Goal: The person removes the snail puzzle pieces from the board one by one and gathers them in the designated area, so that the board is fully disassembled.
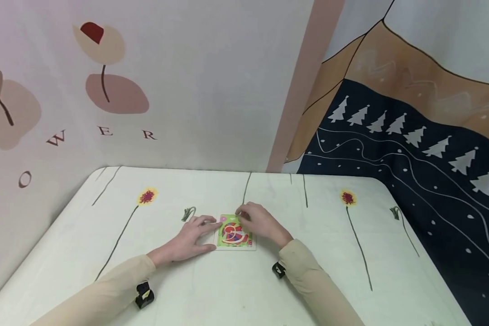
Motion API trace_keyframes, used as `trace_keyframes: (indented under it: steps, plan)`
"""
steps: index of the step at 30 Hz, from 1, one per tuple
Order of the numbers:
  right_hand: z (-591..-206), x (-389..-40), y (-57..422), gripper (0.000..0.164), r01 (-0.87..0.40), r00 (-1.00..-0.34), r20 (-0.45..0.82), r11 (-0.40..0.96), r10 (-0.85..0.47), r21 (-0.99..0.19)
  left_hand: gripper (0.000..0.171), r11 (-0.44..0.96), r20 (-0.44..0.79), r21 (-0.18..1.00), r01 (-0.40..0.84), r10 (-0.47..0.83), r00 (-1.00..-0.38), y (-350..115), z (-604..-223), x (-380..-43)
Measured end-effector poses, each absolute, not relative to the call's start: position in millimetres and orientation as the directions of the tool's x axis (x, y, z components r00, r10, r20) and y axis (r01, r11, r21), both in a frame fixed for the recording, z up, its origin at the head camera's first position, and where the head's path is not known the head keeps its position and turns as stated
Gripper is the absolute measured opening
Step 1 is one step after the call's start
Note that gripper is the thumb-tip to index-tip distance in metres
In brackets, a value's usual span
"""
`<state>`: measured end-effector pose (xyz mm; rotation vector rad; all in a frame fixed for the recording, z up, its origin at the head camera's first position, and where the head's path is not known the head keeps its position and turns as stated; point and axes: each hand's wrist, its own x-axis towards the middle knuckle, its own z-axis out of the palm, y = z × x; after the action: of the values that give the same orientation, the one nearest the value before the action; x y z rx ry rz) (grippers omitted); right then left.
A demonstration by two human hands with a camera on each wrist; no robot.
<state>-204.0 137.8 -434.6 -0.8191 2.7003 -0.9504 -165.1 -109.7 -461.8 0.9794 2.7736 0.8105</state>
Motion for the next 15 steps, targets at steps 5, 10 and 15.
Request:
trace_keyframes:
  steps: [5, 10, 15]
  plan:
    - [-435.1, -205.3, 130.3, 0.02, -0.408, -0.839, -0.013, 0.644, -0.544, -0.647, 0.062, 0.641, 0.072, 0.558, 0.526, 0.594, -0.801, -111.6, -463.5, -166.3]
    - [-436.3, -208.6, 123.1, 0.022, -0.403, -0.828, -0.03, 0.632, -0.559, -0.662, 0.06, 0.61, 0.083, 0.609, 0.508, 0.588, -0.805, -113.1, -464.9, -167.9]
    - [-436.9, -212.0, 115.0, 0.023, -0.394, -0.828, -0.055, 0.65, -0.558, -0.65, 0.055, 0.589, 0.085, 0.632, 0.503, 0.593, -0.801, -114.9, -466.3, -169.7]
